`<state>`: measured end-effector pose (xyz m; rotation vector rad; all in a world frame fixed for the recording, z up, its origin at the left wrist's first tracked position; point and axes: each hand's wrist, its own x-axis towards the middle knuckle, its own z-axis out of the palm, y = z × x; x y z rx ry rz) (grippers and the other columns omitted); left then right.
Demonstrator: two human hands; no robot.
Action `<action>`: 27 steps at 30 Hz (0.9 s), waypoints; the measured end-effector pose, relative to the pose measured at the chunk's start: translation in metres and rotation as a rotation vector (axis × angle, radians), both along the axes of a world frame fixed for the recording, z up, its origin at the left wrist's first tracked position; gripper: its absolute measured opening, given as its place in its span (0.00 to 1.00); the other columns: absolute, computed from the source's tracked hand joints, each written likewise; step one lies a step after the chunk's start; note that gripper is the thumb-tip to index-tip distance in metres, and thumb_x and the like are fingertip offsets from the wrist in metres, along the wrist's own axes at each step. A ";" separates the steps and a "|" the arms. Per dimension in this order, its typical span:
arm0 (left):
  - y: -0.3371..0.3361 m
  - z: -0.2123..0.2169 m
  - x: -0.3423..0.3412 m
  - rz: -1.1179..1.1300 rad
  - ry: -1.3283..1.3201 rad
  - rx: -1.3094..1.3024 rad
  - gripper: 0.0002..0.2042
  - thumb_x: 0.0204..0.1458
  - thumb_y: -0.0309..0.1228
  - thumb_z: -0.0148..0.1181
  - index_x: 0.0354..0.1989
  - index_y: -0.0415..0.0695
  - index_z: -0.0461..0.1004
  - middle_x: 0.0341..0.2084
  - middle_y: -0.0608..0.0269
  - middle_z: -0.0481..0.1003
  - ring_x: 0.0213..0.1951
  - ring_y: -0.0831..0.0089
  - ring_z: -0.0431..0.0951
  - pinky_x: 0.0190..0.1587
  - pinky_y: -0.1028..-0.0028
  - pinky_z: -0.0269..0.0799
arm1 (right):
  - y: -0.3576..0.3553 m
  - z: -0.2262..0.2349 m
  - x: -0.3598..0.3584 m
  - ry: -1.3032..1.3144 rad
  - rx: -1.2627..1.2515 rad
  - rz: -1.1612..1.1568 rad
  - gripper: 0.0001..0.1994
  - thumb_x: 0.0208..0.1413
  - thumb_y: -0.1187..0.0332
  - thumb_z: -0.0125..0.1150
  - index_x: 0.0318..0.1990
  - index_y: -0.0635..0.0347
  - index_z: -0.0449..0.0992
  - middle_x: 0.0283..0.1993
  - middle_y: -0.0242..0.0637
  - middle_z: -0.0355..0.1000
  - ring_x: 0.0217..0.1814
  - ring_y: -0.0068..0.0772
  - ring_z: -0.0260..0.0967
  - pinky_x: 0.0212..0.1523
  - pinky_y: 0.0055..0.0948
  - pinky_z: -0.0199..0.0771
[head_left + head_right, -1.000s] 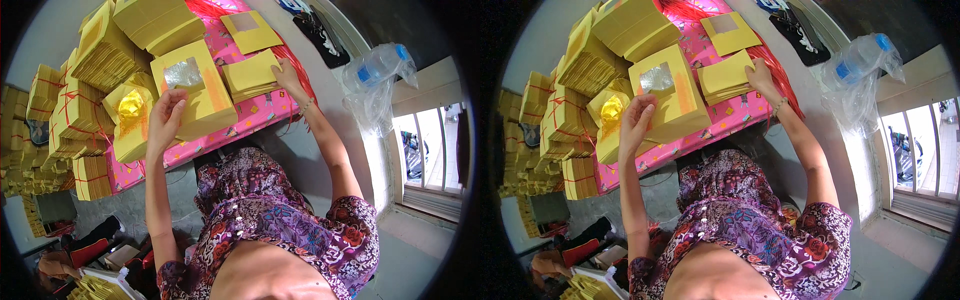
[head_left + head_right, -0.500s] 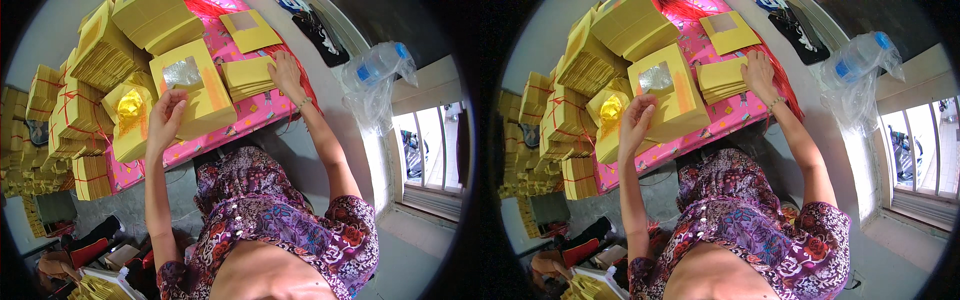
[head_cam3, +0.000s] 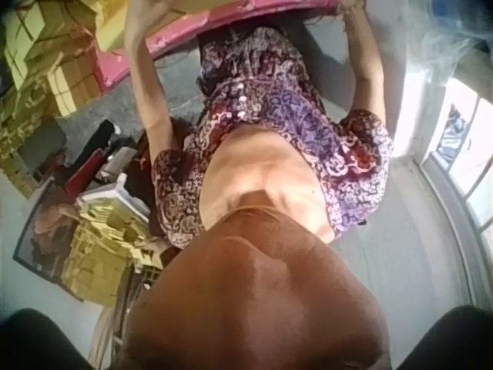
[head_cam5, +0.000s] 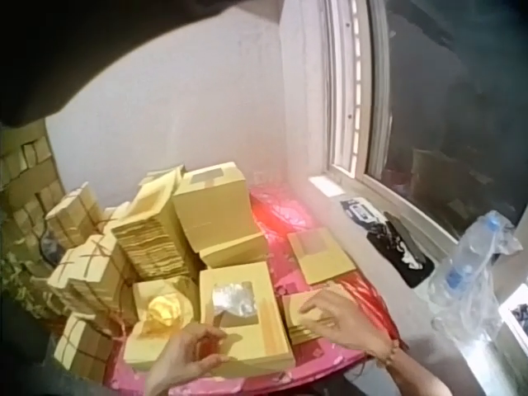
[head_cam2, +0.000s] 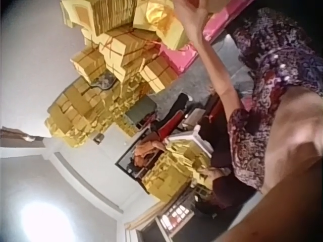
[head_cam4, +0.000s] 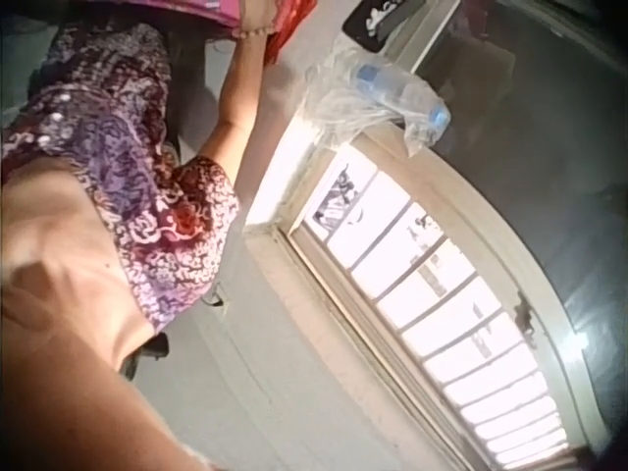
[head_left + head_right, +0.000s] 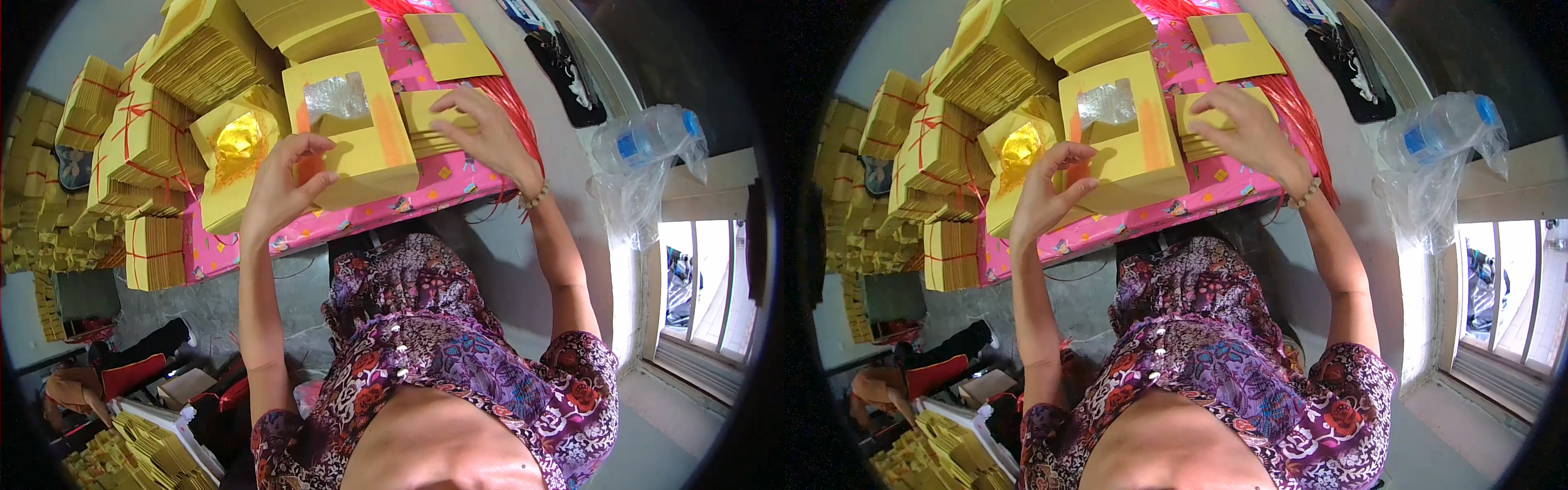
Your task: Folding yellow joss paper sheets and organizing them into stacks.
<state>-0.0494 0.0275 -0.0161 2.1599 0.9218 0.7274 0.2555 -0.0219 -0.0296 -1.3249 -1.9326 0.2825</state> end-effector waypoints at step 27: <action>-0.010 0.003 -0.023 0.009 0.178 0.049 0.20 0.39 0.17 0.61 0.44 0.41 0.70 0.39 0.58 0.73 0.44 0.61 0.72 0.49 0.69 0.66 | 0.005 0.004 -0.042 0.121 -0.162 0.216 0.08 0.49 0.68 0.63 0.26 0.64 0.76 0.26 0.37 0.73 0.29 0.35 0.70 0.33 0.30 0.69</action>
